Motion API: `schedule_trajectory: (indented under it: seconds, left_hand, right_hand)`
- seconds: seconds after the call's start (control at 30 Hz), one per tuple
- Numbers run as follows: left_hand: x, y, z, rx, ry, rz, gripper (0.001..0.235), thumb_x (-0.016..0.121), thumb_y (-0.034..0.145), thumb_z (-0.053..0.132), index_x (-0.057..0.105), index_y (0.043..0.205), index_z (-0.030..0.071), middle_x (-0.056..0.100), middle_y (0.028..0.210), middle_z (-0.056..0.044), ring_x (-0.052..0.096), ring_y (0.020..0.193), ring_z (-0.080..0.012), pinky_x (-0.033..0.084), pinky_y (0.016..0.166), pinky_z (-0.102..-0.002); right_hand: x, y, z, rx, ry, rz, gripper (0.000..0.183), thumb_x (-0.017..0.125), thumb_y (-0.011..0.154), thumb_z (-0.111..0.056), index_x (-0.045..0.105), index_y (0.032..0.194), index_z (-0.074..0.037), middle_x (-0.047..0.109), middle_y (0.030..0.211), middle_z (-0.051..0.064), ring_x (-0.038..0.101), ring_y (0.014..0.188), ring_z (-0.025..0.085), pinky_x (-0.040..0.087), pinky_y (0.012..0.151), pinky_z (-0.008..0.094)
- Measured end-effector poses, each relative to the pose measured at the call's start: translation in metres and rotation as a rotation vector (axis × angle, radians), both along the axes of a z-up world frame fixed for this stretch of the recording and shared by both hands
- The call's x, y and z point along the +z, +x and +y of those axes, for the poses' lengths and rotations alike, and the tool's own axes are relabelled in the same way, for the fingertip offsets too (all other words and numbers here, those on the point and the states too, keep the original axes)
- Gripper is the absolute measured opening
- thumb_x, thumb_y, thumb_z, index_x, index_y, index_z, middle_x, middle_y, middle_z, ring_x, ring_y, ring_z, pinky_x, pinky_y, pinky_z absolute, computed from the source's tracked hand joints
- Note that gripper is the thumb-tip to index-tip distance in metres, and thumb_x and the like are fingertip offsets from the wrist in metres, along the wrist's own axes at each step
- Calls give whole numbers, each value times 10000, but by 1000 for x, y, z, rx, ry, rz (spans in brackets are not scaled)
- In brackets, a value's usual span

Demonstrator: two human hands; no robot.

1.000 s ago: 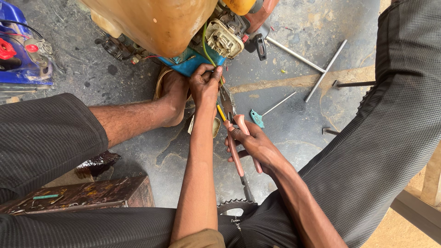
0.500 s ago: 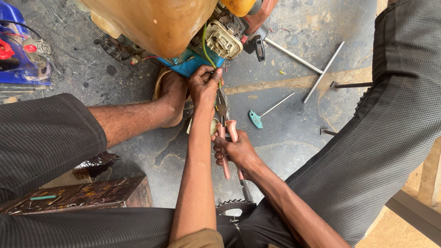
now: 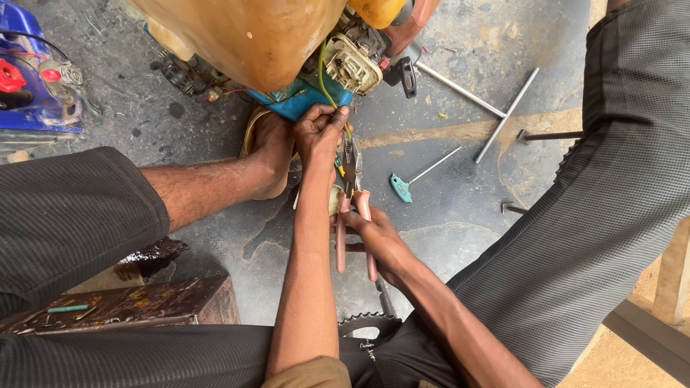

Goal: The person works on the engine of a small machine, using pliers to pull and adjust fuel lines and wires around the carburetor area.

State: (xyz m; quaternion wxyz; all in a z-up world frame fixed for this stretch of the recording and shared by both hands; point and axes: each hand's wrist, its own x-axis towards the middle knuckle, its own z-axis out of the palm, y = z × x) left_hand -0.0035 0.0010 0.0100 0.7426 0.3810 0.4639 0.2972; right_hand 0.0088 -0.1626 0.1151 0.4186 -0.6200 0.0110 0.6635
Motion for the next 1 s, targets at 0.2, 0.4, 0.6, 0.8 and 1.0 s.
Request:
schedule_trajectory:
  seconds: [0.2, 0.4, 0.6, 0.8, 1.0]
  left_hand:
    - [-3, 1, 2, 15, 2, -53, 132, 791, 893, 35, 663, 863, 19, 705, 700, -80, 508, 558, -68, 367, 523, -220]
    - [-4, 2, 4, 12, 51, 43, 175, 795, 889, 20, 634, 821, 15, 677, 662, -62, 513, 539, -68, 364, 499, -227]
    - [6, 3, 6, -39, 216, 263, 199, 779, 865, 12, 613, 756, 16, 686, 616, -56, 610, 527, -76, 427, 493, -236]
    - [14, 2, 8, -68, 288, 310, 245, 781, 872, 16, 583, 728, 3, 671, 580, -74, 588, 500, -83, 426, 487, -258]
    - [18, 2, 9, -81, 292, 319, 229, 777, 866, 23, 593, 731, 10, 669, 576, -71, 597, 500, -85, 436, 497, -262]
  right_hand:
    - [2, 4, 0, 22, -114, -58, 431, 522, 987, -286, 528, 1330, -26, 685, 1219, 150, 688, 1155, 344, 545, 1030, 518]
    - [6, 9, -1, 78, -42, -255, 418, 510, 967, -262, 512, 1328, -50, 691, 1089, 152, 702, 1006, 258, 601, 908, 445]
    - [12, 12, 2, 311, -100, -611, 269, 560, 952, -245, 628, 1099, -31, 677, 807, 162, 675, 804, 265, 518, 765, 434]
    - [7, 12, 5, 348, -171, -615, 303, 567, 955, -276, 640, 1147, -53, 697, 820, 171, 695, 812, 261, 526, 784, 465]
    - [3, 14, 3, 395, -188, -670, 316, 578, 949, -291, 661, 1179, -90, 720, 840, 134, 710, 814, 233, 539, 768, 468]
